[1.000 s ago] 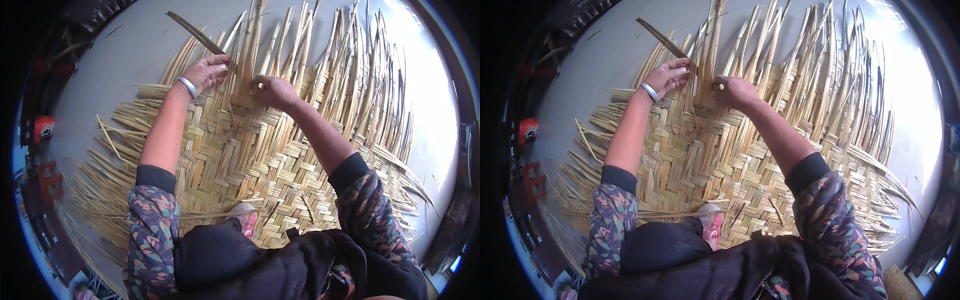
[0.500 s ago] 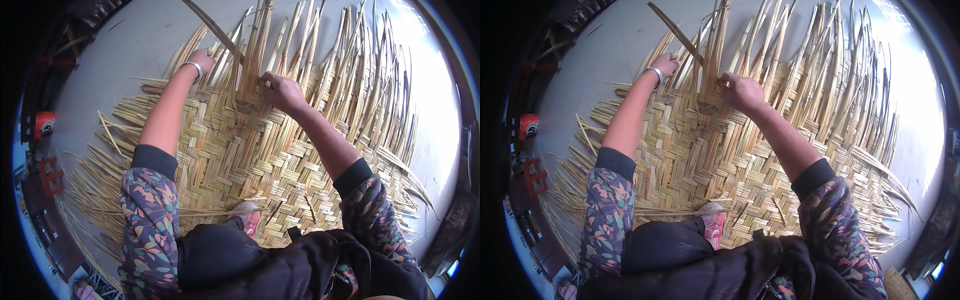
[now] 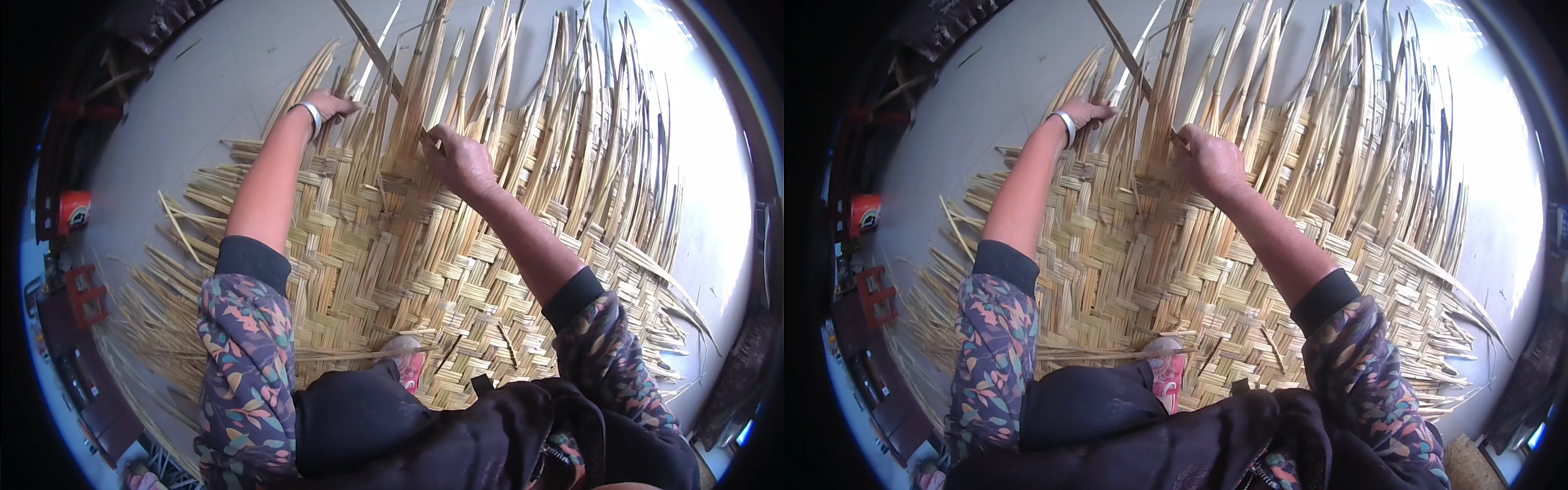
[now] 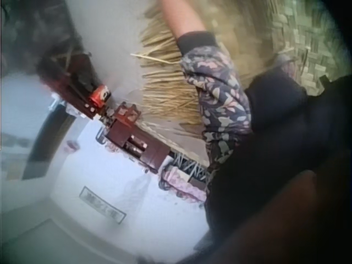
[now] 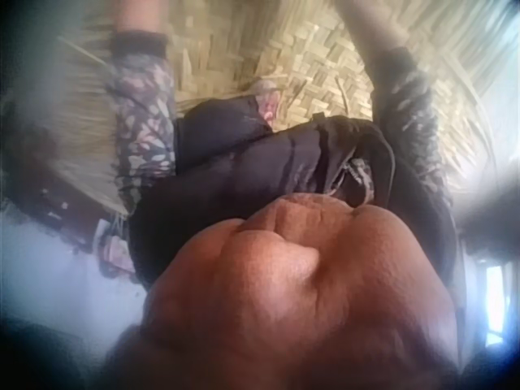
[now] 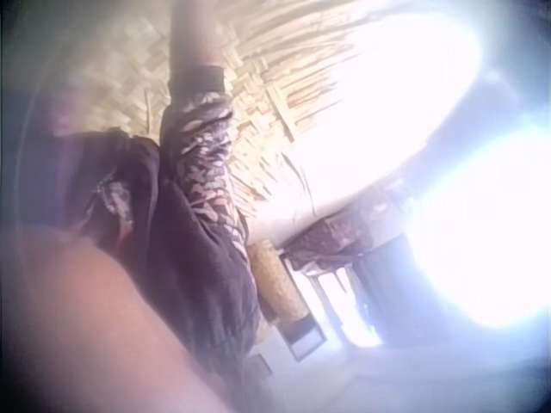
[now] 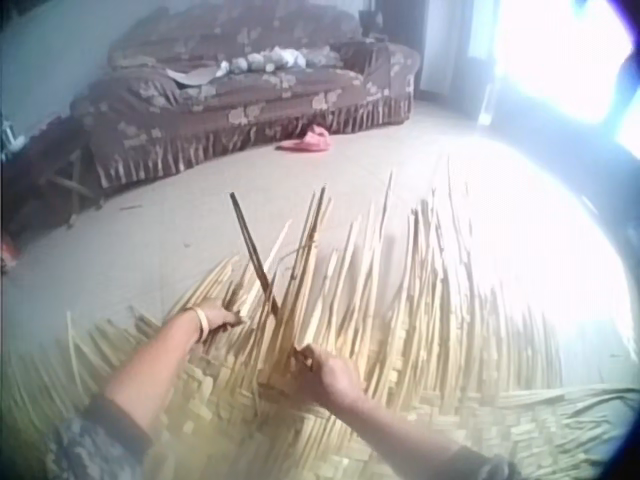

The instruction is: The person weaves a large circular mat or basket base using dried palm leaves. They interlace the leaves by hand, repeatedly pulling and adjusting strands to form a tight pattern. The work is performed on the floor with the camera positioned overhead.

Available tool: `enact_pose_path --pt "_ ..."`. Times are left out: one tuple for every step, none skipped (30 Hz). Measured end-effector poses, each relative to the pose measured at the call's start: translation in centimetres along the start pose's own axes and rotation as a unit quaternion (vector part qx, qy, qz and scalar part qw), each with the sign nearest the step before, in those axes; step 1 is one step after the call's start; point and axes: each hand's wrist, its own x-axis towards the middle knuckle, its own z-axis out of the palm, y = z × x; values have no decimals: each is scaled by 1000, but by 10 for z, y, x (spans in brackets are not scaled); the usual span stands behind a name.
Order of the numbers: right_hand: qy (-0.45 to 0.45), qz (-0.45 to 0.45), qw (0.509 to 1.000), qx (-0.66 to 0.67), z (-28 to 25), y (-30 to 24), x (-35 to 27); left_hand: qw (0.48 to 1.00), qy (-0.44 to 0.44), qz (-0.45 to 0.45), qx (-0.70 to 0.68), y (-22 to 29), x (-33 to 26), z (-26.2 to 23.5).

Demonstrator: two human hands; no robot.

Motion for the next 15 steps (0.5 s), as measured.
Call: enact_pose_path --pt "-6 16 1000 6 -1 -4 0 999 2 4 -33 -4 0 -2" --pt "-1 12 1000 -1 -2 -5 -2 998 1 9 -66 -9 1 -1" --pt "0 15 1000 -10 -1 -5 -1 995 0 14 -98 -13 2 0" --pt "2 18 1000 -18 -1 -5 -1 990 11 17 -138 -17 3 3" --pt "2 21 999 -26 -2 -5 -1 986 9 18 -168 -17 1 4" --pt "8 19 999 -25 -3 -5 -1 980 7 18 -197 -17 -2 5" --pt "15 18 999 -23 -3 -5 -1 974 5 18 -227 -16 -3 5" --pt "20 15 999 -21 -2 -6 -2 978 -5 24 -208 -17 -2 3" --pt "24 12 999 -17 -1 -6 -3 981 -16 29 -189 -18 0 1" --pt "29 9 999 -13 0 -7 -4 985 -27 34 -170 -20 1 -2" --pt "34 8 999 -11 0 -7 -5 985 -25 43 -163 -20 1 -2" --pt "32 11 999 -10 -1 -8 -5 986 -23 51 -156 -21 1 -2" --pt "31 12 999 -10 -1 -10 -5 987 -21 60 -148 -22 0 -2" --pt "31 16 999 -10 -3 -10 -5 987 -6 65 -147 -20 -1 0" --pt "39 13 999 -16 -3 -10 -5 987 10 70 -147 -19 -4 2"
